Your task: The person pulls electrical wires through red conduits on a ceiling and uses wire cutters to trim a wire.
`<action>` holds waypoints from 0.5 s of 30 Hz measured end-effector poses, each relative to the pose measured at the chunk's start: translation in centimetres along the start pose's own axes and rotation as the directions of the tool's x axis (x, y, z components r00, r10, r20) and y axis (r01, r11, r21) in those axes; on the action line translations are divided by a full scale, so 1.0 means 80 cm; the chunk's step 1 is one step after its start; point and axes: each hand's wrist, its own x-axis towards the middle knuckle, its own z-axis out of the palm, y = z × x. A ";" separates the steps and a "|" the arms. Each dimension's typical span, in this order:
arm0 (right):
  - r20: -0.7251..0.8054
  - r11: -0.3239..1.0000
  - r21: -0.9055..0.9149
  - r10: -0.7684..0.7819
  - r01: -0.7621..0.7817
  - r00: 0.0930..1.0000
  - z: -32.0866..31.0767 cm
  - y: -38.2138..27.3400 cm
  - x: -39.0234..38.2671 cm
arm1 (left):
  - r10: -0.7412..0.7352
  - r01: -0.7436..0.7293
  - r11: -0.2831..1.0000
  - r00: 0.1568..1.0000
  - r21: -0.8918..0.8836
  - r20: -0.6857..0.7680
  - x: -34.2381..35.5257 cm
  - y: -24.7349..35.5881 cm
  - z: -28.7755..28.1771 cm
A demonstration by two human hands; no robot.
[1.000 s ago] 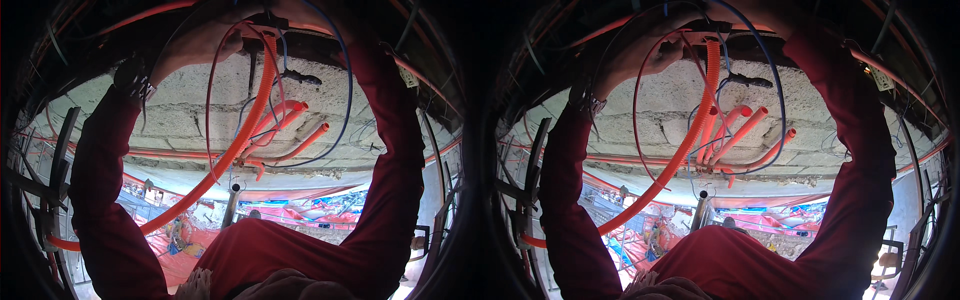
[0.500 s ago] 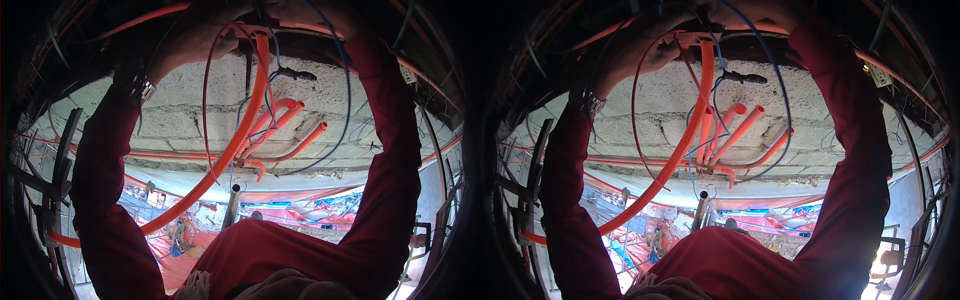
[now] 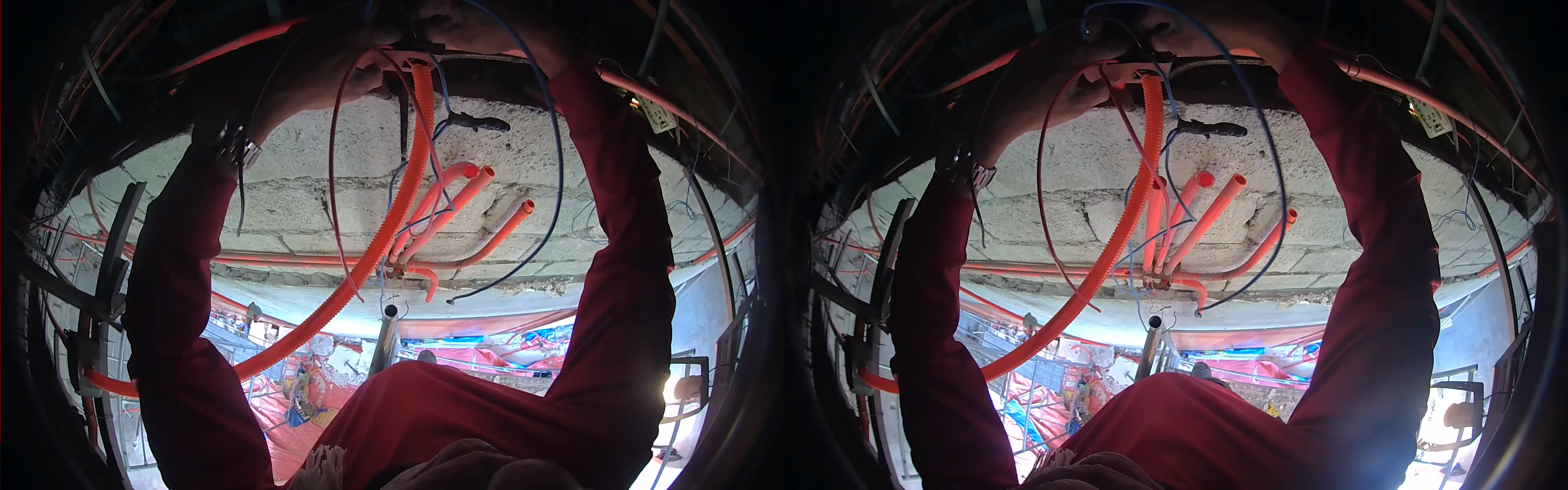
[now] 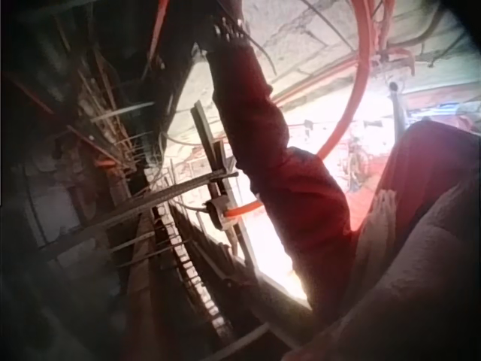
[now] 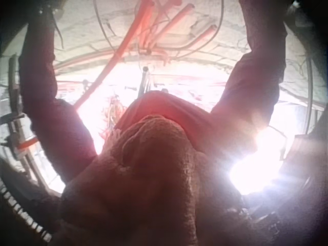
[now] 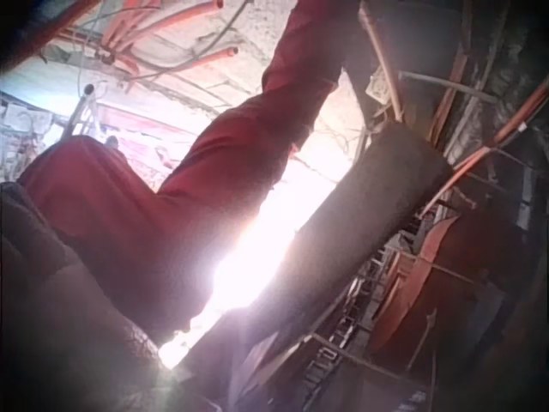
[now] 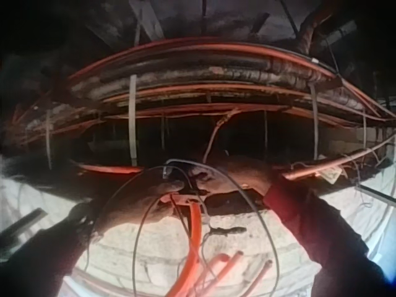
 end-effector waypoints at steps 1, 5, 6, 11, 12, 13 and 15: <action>0.089 0.987 0.132 0.084 -0.095 0.992 0.001 -0.002 0.004 | -0.002 0.002 1.000 1.000 0.006 -0.002 0.000 -0.002 0.000; 0.078 0.936 0.351 -0.021 -0.008 0.997 -0.012 -0.024 -0.006 | 0.013 -0.010 0.996 0.999 -0.086 0.037 0.000 -0.015 0.024; 0.024 0.961 0.273 0.044 -0.048 0.999 -0.022 -0.042 -0.013 | 0.045 -0.045 0.998 0.999 -0.034 0.003 -0.005 -0.021 0.027; -0.236 0.814 0.565 0.005 0.133 0.972 -0.011 -0.043 -0.062 | 0.000 0.009 0.996 0.994 -0.088 0.107 0.002 -0.011 0.023; -0.259 0.918 0.390 0.041 0.065 0.965 -0.009 -0.045 -0.067 | -0.005 0.019 0.993 0.992 -0.113 0.124 0.003 -0.011 0.023; -0.288 0.980 0.198 0.068 -0.010 0.955 -0.011 -0.050 -0.068 | -0.004 0.018 0.994 0.992 -0.112 0.123 0.002 -0.013 0.024; -0.347 0.999 0.044 -0.013 0.030 0.938 -0.021 -0.057 -0.059 | 0.022 -0.017 0.996 0.998 -0.084 0.066 -0.001 -0.017 0.024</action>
